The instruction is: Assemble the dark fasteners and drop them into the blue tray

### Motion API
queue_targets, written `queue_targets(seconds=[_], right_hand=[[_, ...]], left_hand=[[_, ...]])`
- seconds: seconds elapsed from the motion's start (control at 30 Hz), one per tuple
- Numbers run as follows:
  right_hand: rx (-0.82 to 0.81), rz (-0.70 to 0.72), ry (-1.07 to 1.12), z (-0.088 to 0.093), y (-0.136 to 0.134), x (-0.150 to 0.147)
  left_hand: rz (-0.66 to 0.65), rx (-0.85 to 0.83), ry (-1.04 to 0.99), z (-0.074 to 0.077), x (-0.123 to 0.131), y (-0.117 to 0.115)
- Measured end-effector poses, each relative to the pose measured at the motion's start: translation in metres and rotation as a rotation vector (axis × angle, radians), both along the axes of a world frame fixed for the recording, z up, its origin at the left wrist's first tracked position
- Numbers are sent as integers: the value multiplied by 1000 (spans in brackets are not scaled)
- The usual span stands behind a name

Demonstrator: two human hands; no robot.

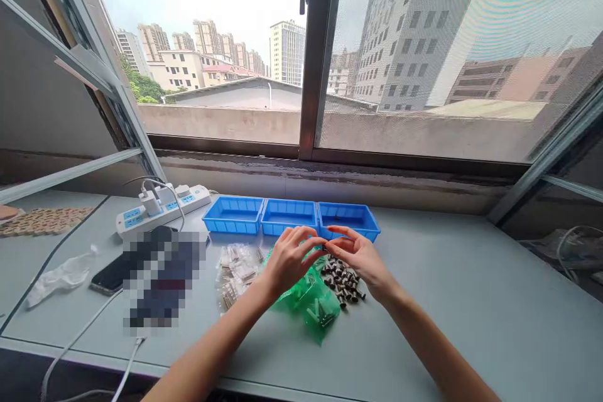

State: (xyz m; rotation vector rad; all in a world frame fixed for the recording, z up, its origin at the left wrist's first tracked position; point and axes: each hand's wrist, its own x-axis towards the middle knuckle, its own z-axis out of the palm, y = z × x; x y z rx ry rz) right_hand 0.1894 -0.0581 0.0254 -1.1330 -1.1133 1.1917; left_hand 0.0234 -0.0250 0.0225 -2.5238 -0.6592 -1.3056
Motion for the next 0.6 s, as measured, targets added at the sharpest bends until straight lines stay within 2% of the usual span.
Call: queue_targets(seconds=[0.23,0.4,0.6], right_hand=[[-110,84,148,-2,2,-3],[-165,84,177,-2,-1,-8],[-63,41,98,-7,4,-11]], left_hand=[[5,17,-25,4,0,-1],[25,5,-13,2,-1,1],[57,-49,3,-4,-2,2]])
